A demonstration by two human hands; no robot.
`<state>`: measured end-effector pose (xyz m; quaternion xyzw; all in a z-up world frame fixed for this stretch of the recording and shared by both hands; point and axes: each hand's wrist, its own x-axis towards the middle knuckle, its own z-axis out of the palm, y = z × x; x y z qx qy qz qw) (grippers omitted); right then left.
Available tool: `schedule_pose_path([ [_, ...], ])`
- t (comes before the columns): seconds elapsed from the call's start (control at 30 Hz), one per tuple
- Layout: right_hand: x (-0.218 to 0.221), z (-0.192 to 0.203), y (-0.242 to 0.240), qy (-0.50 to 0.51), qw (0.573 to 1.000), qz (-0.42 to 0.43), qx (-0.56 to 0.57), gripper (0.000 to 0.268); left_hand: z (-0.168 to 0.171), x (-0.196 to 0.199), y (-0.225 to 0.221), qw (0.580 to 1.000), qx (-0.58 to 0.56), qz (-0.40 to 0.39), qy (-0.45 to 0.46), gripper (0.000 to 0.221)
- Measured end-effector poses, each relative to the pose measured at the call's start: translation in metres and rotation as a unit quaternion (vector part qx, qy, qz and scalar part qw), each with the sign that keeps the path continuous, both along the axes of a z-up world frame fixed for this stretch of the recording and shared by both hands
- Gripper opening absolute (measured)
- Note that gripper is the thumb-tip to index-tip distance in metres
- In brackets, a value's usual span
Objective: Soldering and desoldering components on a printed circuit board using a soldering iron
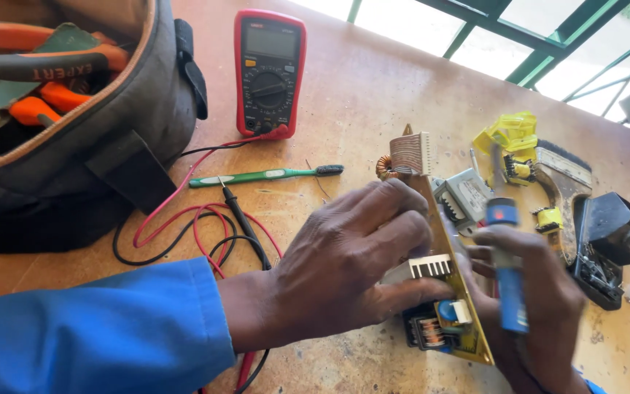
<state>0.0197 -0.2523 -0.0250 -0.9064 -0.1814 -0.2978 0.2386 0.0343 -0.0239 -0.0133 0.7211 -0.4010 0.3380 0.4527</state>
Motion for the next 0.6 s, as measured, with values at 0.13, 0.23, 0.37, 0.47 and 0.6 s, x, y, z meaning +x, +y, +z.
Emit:
schedule_pose_path([
  [0.13, -0.015, 0.016, 0.015, 0.015, 0.986, -0.051, 0.16, 0.046, 0.001, -0.006, 0.004, 0.998, 0.013, -0.033, 0.054, 0.029],
  [0.23, -0.016, 0.015, 0.001, 0.053, 0.972, -0.006, 0.23, 0.056, 0.009, -0.012, 0.004, 0.993, -0.005, -0.072, 0.097, 0.021],
  [0.37, -0.025, 0.009, 0.007, 0.047, 0.95, 0.041, 0.307, 0.068, 0.021, -0.018, 0.0, 0.972, -0.05, -0.062, 0.219, 0.036],
  [0.47, -0.032, 0.015, 0.025, 0.038, 0.947, 0.089, 0.307, 0.069, 0.027, -0.019, -0.005, 0.953, -0.088, -0.047, 0.288, 0.039],
  [0.6, -0.031, 0.009, 0.023, 0.038, 0.942, 0.139, 0.302, 0.072, 0.027, -0.022, -0.011, 0.892, -0.179, -0.111, 0.4, 0.031],
])
